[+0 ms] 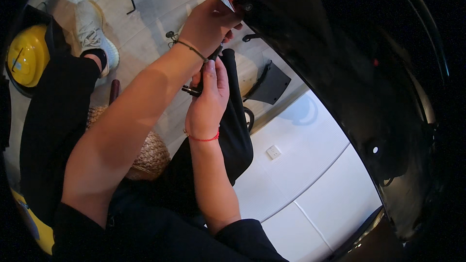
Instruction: Repairing a motorcycle by removing or installing fairing screws with a screwdriver.
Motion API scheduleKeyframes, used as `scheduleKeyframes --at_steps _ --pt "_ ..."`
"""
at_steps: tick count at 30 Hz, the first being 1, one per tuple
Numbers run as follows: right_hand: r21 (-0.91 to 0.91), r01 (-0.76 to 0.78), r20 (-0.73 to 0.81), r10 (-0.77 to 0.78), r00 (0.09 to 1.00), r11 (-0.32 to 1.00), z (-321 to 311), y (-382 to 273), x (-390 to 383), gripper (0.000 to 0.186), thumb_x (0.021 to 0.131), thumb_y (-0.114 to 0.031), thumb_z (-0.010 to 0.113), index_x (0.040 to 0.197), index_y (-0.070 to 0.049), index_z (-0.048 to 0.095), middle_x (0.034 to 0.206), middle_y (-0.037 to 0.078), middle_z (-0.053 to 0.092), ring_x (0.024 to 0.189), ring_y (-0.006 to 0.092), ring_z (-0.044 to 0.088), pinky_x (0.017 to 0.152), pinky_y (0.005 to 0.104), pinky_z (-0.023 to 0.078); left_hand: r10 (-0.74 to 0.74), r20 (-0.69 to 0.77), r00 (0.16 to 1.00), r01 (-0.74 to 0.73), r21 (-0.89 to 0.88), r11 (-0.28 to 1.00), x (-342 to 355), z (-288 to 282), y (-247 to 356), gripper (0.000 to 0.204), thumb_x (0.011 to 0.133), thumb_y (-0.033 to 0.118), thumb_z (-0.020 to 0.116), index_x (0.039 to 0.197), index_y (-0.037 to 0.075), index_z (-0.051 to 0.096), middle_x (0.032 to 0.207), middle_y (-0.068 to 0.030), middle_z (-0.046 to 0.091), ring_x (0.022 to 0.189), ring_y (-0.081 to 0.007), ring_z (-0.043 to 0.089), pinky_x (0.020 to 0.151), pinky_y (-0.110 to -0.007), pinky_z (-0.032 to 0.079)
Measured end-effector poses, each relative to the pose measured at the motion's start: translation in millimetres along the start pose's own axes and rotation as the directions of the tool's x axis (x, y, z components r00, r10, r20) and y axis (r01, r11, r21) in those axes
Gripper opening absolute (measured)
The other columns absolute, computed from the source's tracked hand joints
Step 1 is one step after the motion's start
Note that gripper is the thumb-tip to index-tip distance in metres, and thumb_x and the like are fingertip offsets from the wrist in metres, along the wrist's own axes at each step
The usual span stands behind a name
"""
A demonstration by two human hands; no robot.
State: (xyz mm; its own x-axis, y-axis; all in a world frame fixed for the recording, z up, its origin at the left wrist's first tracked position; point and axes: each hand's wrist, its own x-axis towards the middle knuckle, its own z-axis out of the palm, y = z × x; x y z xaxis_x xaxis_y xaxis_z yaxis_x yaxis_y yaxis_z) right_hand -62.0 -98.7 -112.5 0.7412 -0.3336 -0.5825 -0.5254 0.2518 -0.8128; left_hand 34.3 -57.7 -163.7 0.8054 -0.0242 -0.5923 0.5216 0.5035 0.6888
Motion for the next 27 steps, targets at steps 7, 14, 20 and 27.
scheduleKeyframes --at_steps 7,14,20,27 --pt "0.059 -0.008 0.059 0.005 0.998 0.998 3 -2 5 0.022 0.093 -0.016 0.046 0.108 -0.002 0.052 0.075 -0.003 0.049 0.066 0.0048 0.041 0.062 0.0196 0.034 0.051 0.063 0.997 -0.046 -0.090 0.995 9 4 -5 0.024 0.078 0.019 0.066 0.077 0.000 0.051 0.067 -0.0070 0.062 0.052 -0.0094 0.051 0.049 -0.022 0.043" --pt "0.096 -0.013 0.029 0.011 1.000 0.995 3 -2 9 0.019 0.094 -0.016 0.045 0.104 -0.003 0.053 0.074 -0.003 0.050 0.065 0.0044 0.042 0.062 0.0195 0.036 0.022 0.077 0.997 -0.010 -0.149 0.989 9 6 -12 0.024 0.081 0.021 0.065 0.079 0.000 0.053 0.068 -0.0067 0.062 0.056 -0.0097 0.052 0.054 -0.022 0.042" --pt "0.091 -0.008 0.065 0.002 0.998 0.996 7 -2 10 0.017 0.094 -0.017 0.045 0.102 -0.004 0.053 0.074 -0.003 0.050 0.064 0.0048 0.042 0.062 0.0201 0.036 0.003 0.082 0.997 0.014 -0.204 0.979 5 1 -13 0.022 0.081 0.020 0.063 0.080 -0.001 0.055 0.069 -0.0057 0.062 0.057 -0.0097 0.052 0.056 -0.022 0.042" --pt "0.300 -0.109 0.086 0.087 0.992 0.948 3 9 17 0.019 0.094 -0.018 0.044 0.109 -0.007 0.050 0.087 -0.001 0.052 0.076 0.0066 0.045 0.071 0.0233 0.038 -0.072 0.375 0.924 0.161 -0.212 0.964 9 -22 -17 0.026 0.084 0.020 0.053 0.087 -0.004 0.062 0.071 -0.0090 0.064 0.062 -0.0130 0.059 0.062 -0.024 0.046"
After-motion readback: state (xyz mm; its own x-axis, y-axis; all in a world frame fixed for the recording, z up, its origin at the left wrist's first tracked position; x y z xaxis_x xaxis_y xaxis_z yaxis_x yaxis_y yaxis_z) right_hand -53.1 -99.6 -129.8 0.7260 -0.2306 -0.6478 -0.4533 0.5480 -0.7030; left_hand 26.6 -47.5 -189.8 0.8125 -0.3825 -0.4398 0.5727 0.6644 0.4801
